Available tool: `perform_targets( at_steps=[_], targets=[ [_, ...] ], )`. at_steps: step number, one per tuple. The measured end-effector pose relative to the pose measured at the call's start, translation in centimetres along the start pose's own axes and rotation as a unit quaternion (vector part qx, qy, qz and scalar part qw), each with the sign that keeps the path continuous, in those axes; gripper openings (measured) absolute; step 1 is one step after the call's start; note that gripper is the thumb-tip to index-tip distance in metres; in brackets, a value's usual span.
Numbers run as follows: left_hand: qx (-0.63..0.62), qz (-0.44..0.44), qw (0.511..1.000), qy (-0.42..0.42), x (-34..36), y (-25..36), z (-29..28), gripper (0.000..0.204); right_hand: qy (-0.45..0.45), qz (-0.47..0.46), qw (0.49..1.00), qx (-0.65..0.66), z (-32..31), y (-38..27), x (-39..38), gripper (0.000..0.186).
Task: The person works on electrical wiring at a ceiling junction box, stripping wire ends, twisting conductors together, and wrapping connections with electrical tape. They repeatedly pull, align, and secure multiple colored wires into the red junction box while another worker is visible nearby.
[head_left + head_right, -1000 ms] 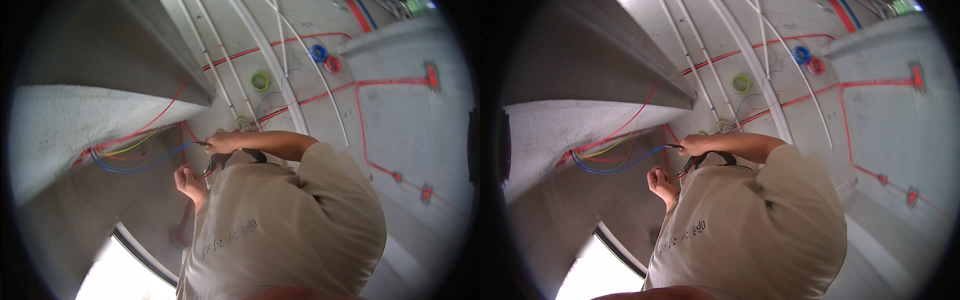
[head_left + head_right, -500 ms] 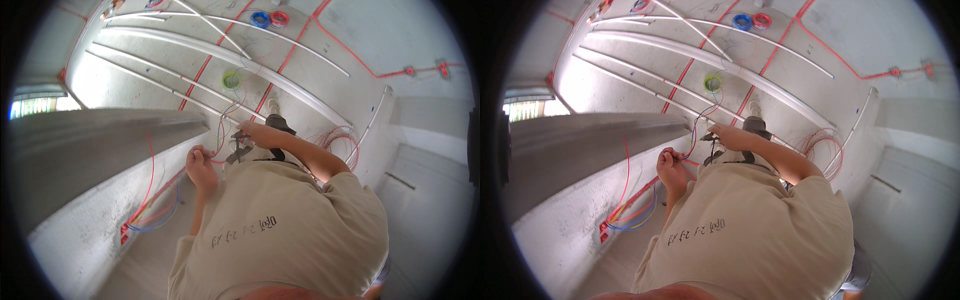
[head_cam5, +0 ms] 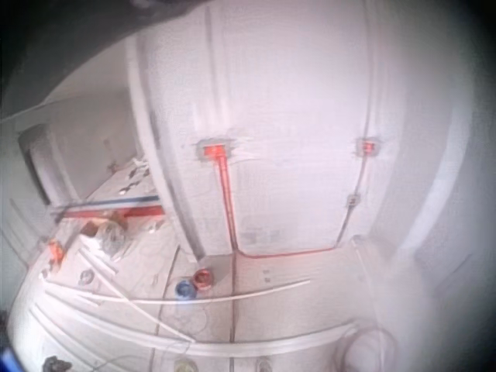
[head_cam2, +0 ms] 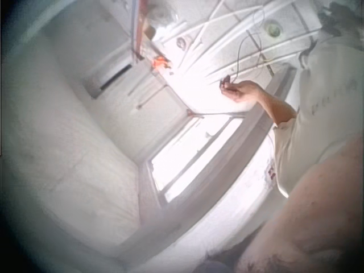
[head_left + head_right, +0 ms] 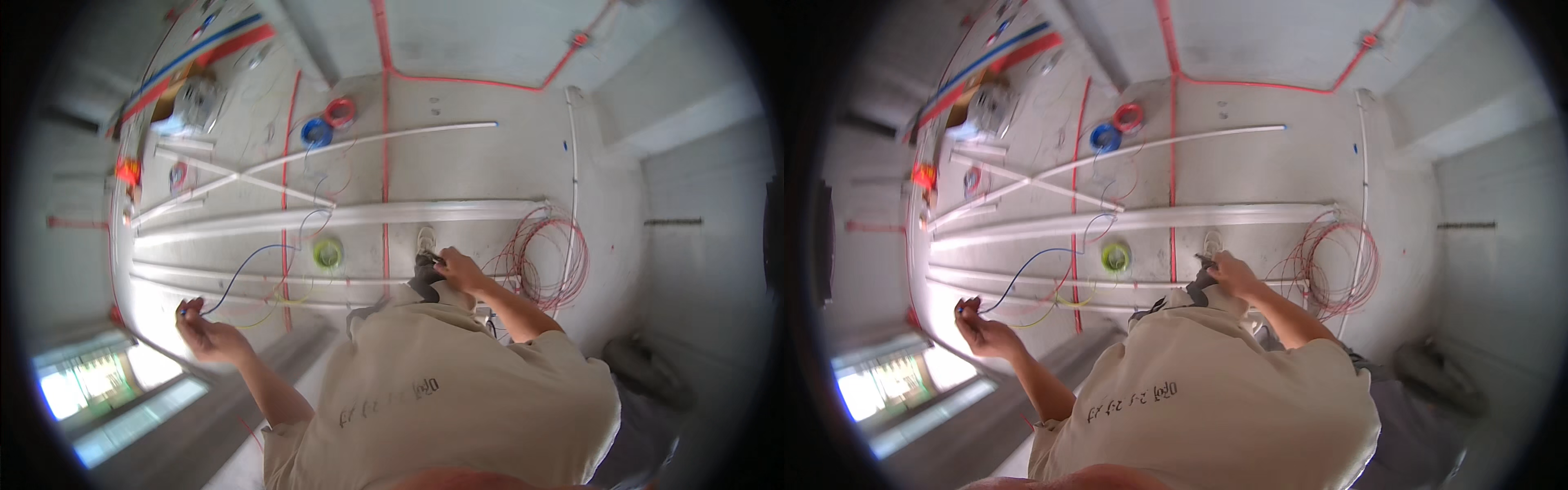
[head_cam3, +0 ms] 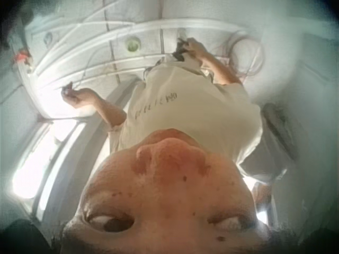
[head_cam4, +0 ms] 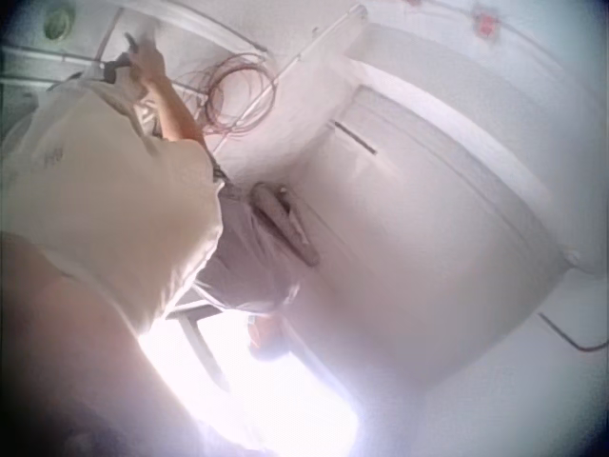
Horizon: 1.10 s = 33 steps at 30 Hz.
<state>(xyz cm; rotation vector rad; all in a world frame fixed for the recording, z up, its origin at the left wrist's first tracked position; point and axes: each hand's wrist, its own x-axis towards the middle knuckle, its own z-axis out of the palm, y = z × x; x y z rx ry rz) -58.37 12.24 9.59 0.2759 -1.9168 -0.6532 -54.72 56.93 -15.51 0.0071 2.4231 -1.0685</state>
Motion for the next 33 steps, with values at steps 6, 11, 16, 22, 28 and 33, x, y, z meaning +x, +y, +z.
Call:
perform_targets(
  at_steps=[6, 11, 16, 22, 28, 33],
  targets=[
    [-0.013, -0.035, 0.998, -0.047, 6.2, 7.8, 15.9, 0.014, 0.136, 0.049, 0.965, 0.219, -10.0, 7.7, 0.1, 0.021],
    [-0.456, -0.345, 0.800, -0.182, 8.8, 8.6, 29.2, 0.027, 0.091, 0.077, 0.919, 0.375, -10.2, 12.5, -2.0, 0.020],
    [-0.500, -0.390, 0.741, -0.219, 9.0, 12.0, 42.5, 0.030, 0.101, 0.169, 0.875, 0.443, -8.6, 13.4, -2.9, 0.028],
    [-0.509, -0.342, 0.775, -0.154, 7.2, 20.3, 58.9, 0.022, 0.179, 0.178, 0.892, 0.376, -7.4, 17.8, 5.4, 0.046],
    [-0.533, -0.219, 0.807, -0.133, 8.6, 26.2, 73.9, 0.017, 0.354, 0.121, 0.838, 0.397, -11.9, 19.5, 16.9, 0.061],
    [-0.340, -0.106, 0.919, -0.166, 10.8, 31.8, 79.8, 0.022, 0.307, 0.229, 0.883, 0.271, -19.3, 24.0, 24.6, 0.059]
  ],
)
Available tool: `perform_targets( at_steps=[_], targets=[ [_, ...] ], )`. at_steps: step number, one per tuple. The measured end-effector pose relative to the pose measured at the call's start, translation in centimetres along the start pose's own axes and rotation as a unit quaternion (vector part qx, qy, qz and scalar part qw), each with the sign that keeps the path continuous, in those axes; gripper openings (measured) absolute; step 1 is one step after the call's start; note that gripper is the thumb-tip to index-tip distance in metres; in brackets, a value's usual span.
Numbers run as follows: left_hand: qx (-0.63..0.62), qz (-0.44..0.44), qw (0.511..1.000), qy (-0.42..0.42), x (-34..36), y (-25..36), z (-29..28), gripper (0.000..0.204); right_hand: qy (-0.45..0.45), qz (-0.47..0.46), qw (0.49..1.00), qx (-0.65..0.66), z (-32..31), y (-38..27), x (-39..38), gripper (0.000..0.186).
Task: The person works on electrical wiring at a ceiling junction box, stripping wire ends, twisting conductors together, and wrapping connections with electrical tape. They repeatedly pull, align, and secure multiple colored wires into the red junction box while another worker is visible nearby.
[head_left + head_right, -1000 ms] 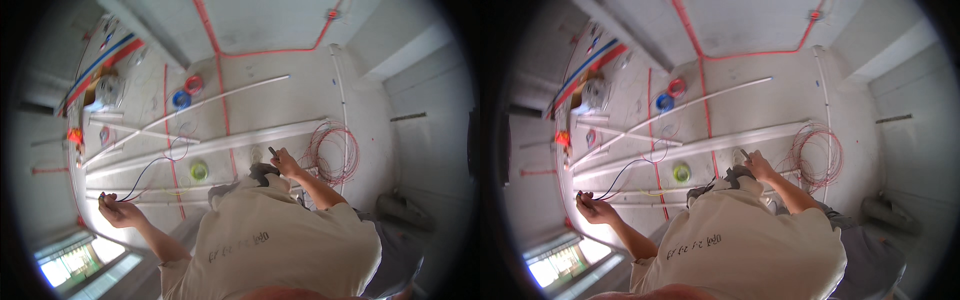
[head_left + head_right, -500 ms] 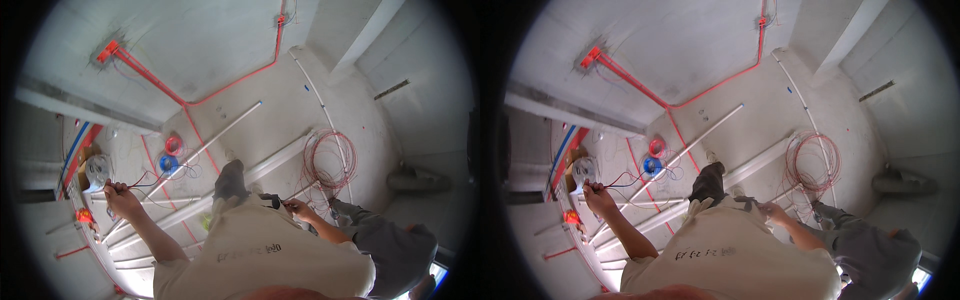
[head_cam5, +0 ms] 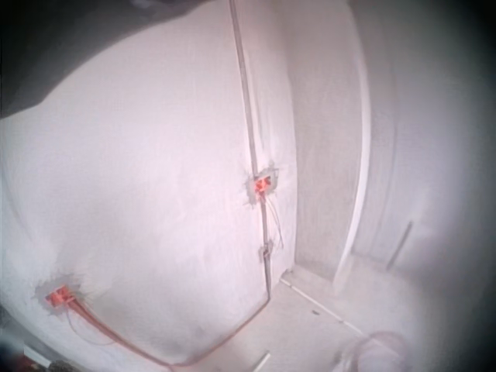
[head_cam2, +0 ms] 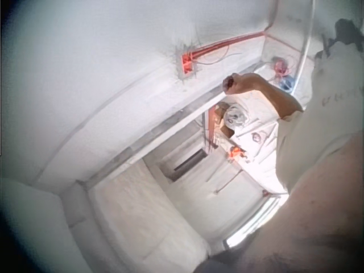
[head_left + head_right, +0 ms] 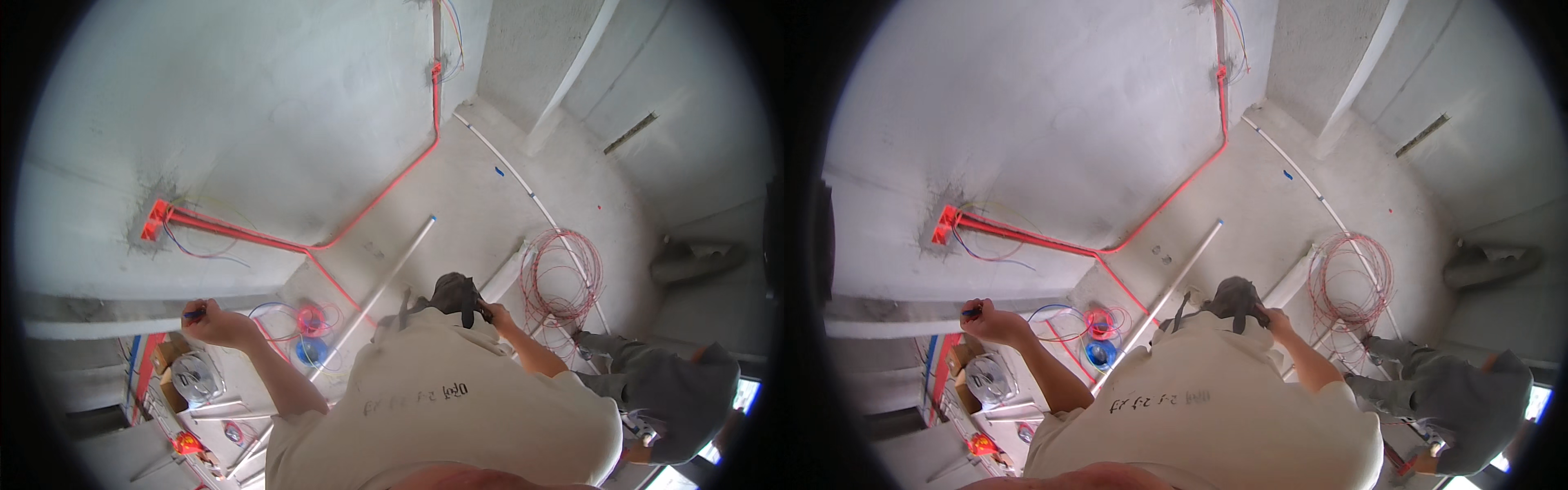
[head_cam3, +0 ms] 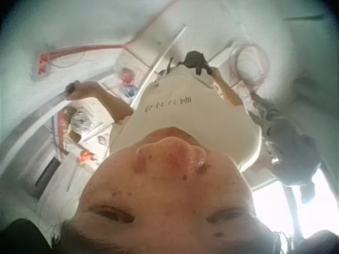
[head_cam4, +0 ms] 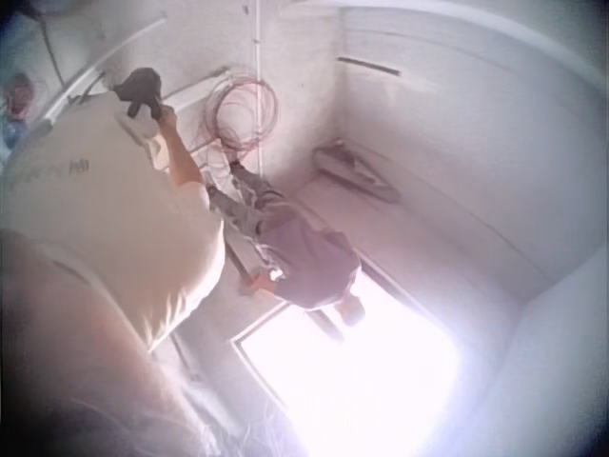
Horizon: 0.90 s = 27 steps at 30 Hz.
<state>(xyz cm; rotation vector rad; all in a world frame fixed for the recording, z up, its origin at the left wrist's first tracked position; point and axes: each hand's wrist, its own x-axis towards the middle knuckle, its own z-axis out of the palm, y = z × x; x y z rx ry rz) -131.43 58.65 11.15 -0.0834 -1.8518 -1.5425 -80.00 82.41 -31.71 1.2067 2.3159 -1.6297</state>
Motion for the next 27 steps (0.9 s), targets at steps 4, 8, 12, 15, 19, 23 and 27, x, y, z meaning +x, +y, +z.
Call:
perform_targets(
  at_steps=[4, 8, 12, 15, 19, 23, 27],
  targets=[
    [0.168, 0.122, 0.971, -0.118, 2.2, -2.4, 4.1, 0.017, 0.005, -0.053, 0.999, -0.007, -0.4, -2.7, 9.5, 0.050],
    [0.250, 0.076, 0.940, -0.218, 3.1, -4.2, 5.3, 0.016, 0.092, -0.165, 0.966, -0.179, -3.0, -8.5, 14.1, 0.039],
    [0.179, -0.130, 0.946, -0.239, 2.3, -4.5, 4.7, 0.016, -0.120, -0.107, 0.978, -0.134, -6.3, -8.6, 20.3, 0.046],
    [0.159, -0.168, 0.953, -0.197, 0.6, -4.8, 4.6, 0.019, -0.204, -0.065, 0.973, -0.088, -9.2, -8.1, 23.8, 0.043],
    [0.159, -0.211, 0.951, -0.161, -0.9, -0.9, 7.9, 0.012, -0.293, -0.021, 0.941, -0.165, -13.3, -14.2, 29.7, 0.038],
    [0.141, -0.229, 0.951, -0.155, -1.9, 4.2, 10.6, 0.013, -0.275, -0.153, 0.921, -0.232, -14.9, -18.7, 37.0, 0.041],
    [0.061, -0.239, 0.951, -0.189, -2.9, 7.9, 12.6, 0.021, -0.362, -0.289, 0.873, -0.151, -11.3, -35.4, 41.3, 0.040]
  ],
)
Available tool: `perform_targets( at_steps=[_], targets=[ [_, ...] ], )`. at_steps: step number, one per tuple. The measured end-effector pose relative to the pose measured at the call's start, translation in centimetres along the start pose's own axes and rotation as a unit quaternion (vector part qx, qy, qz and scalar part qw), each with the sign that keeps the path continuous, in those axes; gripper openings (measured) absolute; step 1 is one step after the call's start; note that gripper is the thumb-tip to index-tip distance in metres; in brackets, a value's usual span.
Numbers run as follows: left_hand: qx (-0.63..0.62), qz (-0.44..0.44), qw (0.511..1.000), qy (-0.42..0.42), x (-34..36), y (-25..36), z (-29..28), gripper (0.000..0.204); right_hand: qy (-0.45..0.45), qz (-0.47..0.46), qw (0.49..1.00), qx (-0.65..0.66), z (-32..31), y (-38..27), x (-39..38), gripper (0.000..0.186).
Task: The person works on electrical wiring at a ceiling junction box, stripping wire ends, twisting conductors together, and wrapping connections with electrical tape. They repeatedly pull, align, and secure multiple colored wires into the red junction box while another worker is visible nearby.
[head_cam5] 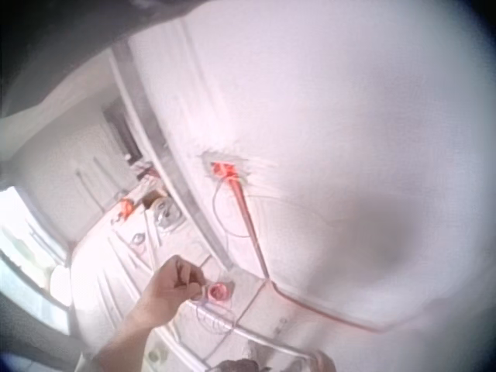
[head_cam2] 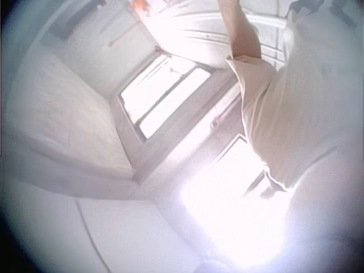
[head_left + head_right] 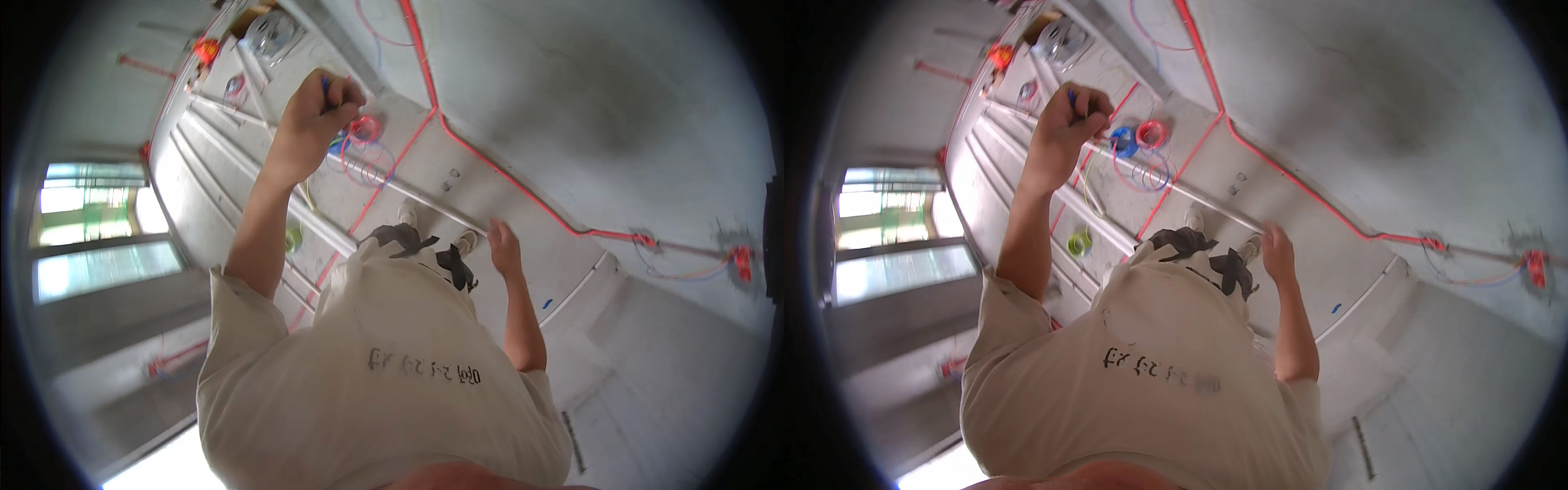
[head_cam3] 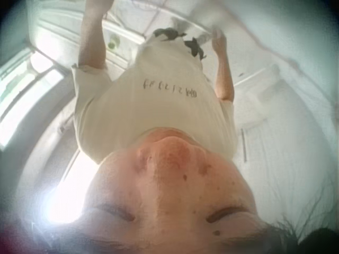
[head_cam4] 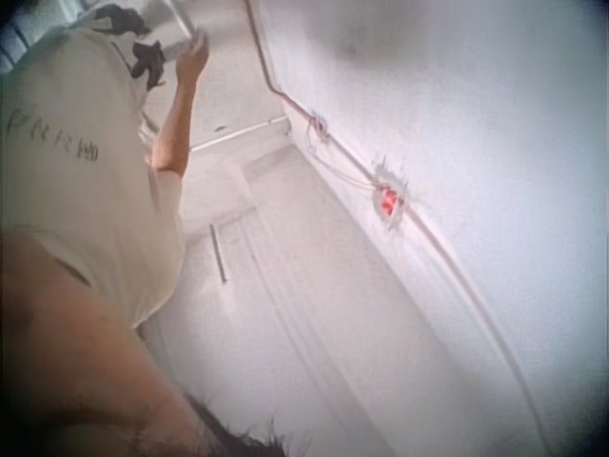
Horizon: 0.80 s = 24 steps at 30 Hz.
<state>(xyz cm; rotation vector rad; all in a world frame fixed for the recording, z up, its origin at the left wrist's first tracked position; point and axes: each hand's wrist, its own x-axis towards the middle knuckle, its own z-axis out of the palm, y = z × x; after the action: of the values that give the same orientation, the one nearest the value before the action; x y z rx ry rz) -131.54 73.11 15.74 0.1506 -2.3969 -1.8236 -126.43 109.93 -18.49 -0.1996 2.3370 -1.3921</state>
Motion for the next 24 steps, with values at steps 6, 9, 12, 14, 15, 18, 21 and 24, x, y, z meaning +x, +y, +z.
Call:
perform_targets(
  at_steps=[6, 9, 12, 14, 15, 18, 21, 24],
  targets=[
    [-0.038, -0.011, 0.999, 0.004, -1.2, 3.2, 0.2, 0.024, -0.098, -0.355, 0.928, 0.056, -1.0, -24.1, 9.4, 0.050],
    [0.007, 0.000, 1.000, -0.006, -3.6, 4.5, -0.3, 0.026, -0.261, -0.354, 0.883, 0.166, 2.9, -31.9, 8.2, 0.063],
    [0.005, -0.130, 0.983, 0.128, -7.3, 6.5, -2.0, 0.024, -0.342, -0.343, 0.836, 0.259, 14.0, -33.4, 7.0, 0.035],
    [-0.023, -0.108, 0.973, 0.202, -9.1, 5.0, -2.9, 0.029, -0.285, -0.443, 0.834, 0.164, 16.3, -33.8, 6.5, 0.021],
    [-0.081, -0.074, 0.975, 0.195, -9.0, 4.1, -3.7, 0.030, -0.278, -0.452, 0.840, 0.119, 13.3, -35.6, 6.6, 0.016],
    [-0.130, 0.055, 0.986, 0.086, -4.9, -1.0, -7.1, 0.032, -0.263, -0.396, 0.873, 0.112, 10.5, -37.0, 9.5, 0.009],
    [-0.046, 0.109, 0.992, 0.048, 2.6, -4.2, -7.6, 0.087, -0.175, -0.314, 0.916, 0.176, 10.9, -37.5, 14.8, 0.014],
    [-0.084, 0.022, 0.994, -0.072, 1.2, -8.7, -8.9, 0.077, -0.155, -0.229, 0.881, 0.385, 10.6, -37.4, 13.7, 0.017]
  ],
)
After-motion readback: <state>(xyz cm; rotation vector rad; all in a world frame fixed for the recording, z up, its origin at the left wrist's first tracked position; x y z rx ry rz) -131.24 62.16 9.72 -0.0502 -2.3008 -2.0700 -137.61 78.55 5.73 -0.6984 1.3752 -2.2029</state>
